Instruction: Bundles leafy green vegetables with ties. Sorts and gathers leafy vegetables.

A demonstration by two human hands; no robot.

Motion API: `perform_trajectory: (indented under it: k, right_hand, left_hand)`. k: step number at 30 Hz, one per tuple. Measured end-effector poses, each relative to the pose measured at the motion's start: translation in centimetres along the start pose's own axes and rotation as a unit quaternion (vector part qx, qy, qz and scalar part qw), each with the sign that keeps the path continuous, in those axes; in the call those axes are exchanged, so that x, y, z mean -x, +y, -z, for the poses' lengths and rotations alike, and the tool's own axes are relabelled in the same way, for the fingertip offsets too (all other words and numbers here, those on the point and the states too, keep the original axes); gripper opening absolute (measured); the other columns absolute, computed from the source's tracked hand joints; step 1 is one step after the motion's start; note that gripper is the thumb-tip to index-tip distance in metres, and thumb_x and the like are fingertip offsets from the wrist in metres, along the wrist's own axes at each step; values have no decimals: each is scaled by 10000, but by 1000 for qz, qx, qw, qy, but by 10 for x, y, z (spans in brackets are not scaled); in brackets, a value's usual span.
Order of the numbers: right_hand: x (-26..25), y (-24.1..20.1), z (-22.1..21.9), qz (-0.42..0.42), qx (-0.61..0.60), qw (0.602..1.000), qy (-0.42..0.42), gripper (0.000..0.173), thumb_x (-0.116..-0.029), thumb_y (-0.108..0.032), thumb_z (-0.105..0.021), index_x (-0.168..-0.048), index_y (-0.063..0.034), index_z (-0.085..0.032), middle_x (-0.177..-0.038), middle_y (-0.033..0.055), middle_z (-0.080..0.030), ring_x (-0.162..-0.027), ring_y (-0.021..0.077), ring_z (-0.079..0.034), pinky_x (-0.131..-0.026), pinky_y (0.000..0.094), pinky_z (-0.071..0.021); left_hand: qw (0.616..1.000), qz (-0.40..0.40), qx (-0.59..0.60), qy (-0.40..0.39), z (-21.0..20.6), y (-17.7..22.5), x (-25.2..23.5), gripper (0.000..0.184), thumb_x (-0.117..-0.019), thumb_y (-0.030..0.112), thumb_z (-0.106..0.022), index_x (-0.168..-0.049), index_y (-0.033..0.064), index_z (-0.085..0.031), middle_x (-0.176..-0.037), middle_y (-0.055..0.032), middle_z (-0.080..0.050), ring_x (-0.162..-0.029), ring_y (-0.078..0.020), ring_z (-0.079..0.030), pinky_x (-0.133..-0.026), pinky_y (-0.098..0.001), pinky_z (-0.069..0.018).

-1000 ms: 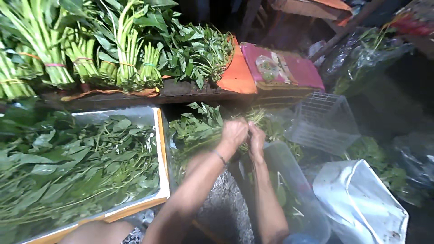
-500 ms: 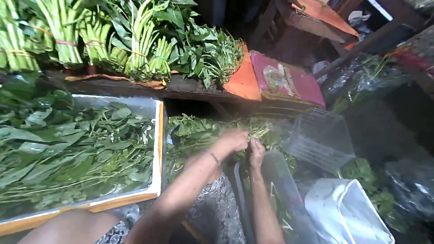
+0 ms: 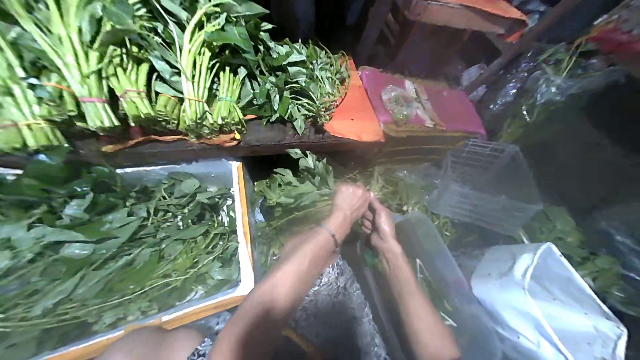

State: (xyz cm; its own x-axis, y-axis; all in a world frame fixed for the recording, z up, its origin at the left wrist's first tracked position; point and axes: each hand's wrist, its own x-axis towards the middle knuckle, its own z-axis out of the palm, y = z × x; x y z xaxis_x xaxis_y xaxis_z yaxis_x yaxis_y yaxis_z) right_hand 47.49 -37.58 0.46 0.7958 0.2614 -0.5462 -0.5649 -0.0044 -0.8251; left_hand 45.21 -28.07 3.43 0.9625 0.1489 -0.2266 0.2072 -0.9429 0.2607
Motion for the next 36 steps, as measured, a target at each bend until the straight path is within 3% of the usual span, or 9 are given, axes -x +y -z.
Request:
perform_trajectory:
  k: [5, 10, 14, 20, 28, 30, 32, 34, 36]
  right_hand:
    - [-6, -19, 14, -126, 30, 988, -78, 434, -1111, -412, -354, -783, -153, -472, -497, -77, -322, -357, 26, -268, -348, 179, -257]
    - [-21, -9, 13, 123, 143, 981, -51, 296, -1083, -168, -482, -846, -36, -601, -650, -36, -536, -546, 33, -483, -545, 194, -433]
    - [-24, -1, 5, 190, 139, 971, -29, 338, -1064, -122, -472, -737, -85, -547, -604, -56, -501, -544, 22, -479, -563, 193, -432]
    - [-24, 4, 9, 245, 189, 950, 37, 433, -1014, -140, -579, -589, -113, -504, -545, -63, -454, -513, 31, -434, -547, 235, -394]
    - [-13, -26, 24, -90, -24, 988, -125, 479, -1122, -374, -321, -757, -119, -495, -481, -68, -343, -346, 20, -276, -342, 168, -255]
    - [-18, -33, 37, -125, -84, 966, -209, 561, -1117, -440, -226, -1081, -47, -625, -490, -77, -363, -347, 8, -299, -345, 153, -284]
    - [-25, -46, 45, -97, 8, 972, -212, 609, -1121, -454, -192, -1271, -52, -623, -525, -78, -394, -378, 4, -322, -374, 149, -303]
    - [-42, -56, 45, -45, 210, 963, -162, 571, -1121, -461, -238, -1227, -55, -625, -604, -41, -496, -443, 20, -398, -426, 166, -357]
    - [-67, -58, 43, -11, 430, 887, -168, 510, -1109, -447, -377, -1174, -19, -647, -794, 21, -660, -615, 62, -557, -593, 225, -475]
  left_hand:
    - [999, 1, -32, 3, -10, 0, -6, 284, -1045, 63, -446, -1220, -117, -579, -1079, -296, -652, -1006, -447, -662, -845, -581, -497]
    - [999, 12, 40, -9, 6, -5, 3, 292, -1051, 151, -458, -1187, -22, -649, -1102, -228, -692, -999, -406, -690, -800, -561, -540]
    - [997, 15, 29, 70, -3, -9, 1, 238, -1011, 117, -515, -1091, -43, -672, -986, -219, -706, -868, -391, -713, -695, -533, -553]
    - [998, 37, 6, 54, -5, -6, -3, 239, -1022, 103, -482, -1103, -62, -635, -980, -229, -693, -891, -399, -705, -735, -534, -542]
    - [998, 23, -11, 52, -12, -6, -9, 233, -1011, 115, -521, -1114, -64, -628, -948, -229, -689, -872, -397, -703, -734, -537, -542]
    - [994, 59, 8, 87, -9, -20, -9, 282, -988, 189, -597, -1126, -55, -619, -945, -231, -692, -858, -408, -707, -727, -558, -549]
    - [982, 106, 55, 147, -1, -37, -2, 277, -979, 181, -598, -1122, -56, -619, -930, -248, -692, -837, -435, -709, -686, -584, -555]
    - [962, 150, 130, 188, 17, -42, 12, 269, -993, 165, -580, -1131, -64, -609, -943, -275, -690, -892, -473, -702, -710, -624, -546]
    - [942, 170, 206, 205, 44, -32, 22, 272, -1012, 173, -574, -1149, -60, -603, -964, -289, -683, -943, -484, -690, -754, -642, -534]
